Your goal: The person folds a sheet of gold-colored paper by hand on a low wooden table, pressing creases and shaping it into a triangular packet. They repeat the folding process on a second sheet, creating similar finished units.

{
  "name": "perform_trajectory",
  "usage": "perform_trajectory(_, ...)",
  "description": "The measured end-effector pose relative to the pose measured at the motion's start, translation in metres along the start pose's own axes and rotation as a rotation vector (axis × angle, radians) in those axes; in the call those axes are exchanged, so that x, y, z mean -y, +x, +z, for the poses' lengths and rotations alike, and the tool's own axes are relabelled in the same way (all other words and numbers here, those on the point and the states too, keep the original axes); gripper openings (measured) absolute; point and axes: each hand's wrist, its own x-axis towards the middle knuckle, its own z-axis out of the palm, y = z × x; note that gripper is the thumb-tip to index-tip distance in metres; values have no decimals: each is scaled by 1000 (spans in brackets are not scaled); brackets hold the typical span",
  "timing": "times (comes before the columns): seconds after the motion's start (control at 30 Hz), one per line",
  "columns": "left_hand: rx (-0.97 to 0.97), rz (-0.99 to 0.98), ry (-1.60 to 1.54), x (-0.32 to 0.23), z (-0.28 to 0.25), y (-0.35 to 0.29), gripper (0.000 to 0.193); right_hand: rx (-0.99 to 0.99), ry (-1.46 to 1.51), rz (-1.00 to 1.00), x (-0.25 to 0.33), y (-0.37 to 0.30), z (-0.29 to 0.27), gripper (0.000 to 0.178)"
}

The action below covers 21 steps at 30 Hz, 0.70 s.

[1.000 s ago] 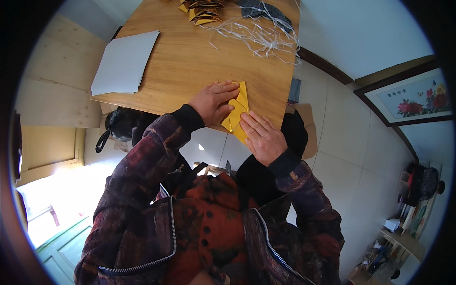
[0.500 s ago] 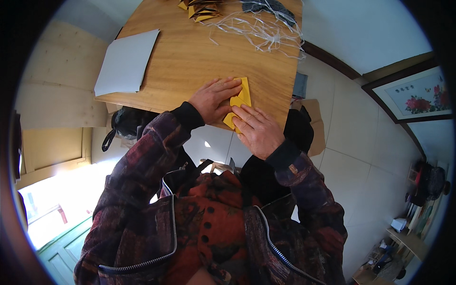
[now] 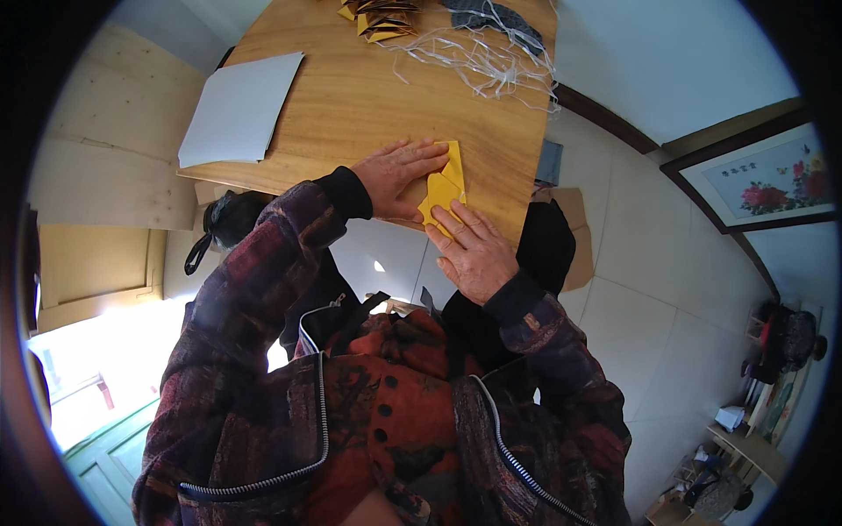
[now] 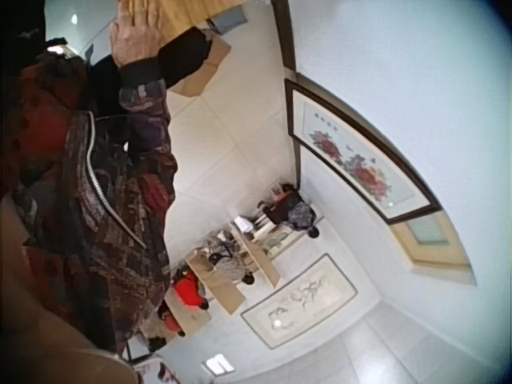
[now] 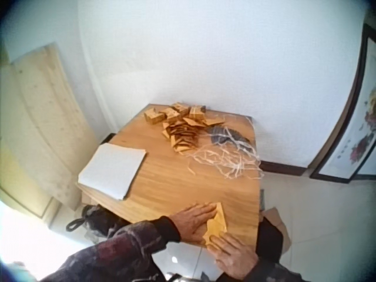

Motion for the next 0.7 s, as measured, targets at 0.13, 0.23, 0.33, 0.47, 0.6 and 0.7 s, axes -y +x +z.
perform_trajectory(0.13, 55, -1, 10, -2, -6, 2, 101, 38, -3, 2, 0, -4, -1, 51)
perform_trajectory(0.23, 88, -6, 15, -4, -10, 3, 102, 59, 126, 32, 0, -7, -5, 52)
perform_trajectory(0.33, 86, 12, 6, -2, -10, 3, 97, -109, 209, 96, 0, -14, -12, 55)
perform_trajectory(0.47, 3, -7, -30, 1, -2, 4, 80, -116, -38, 101, -8, -12, -13, 55)
perform_trajectory(0.6, -127, -157, -62, -8, 13, 4, 65, -112, -174, 5, -23, -4, -5, 51)
perform_trajectory(0.7, -220, -140, -51, -15, 15, 1, 66, -94, -159, -12, -25, -6, -1, 45)
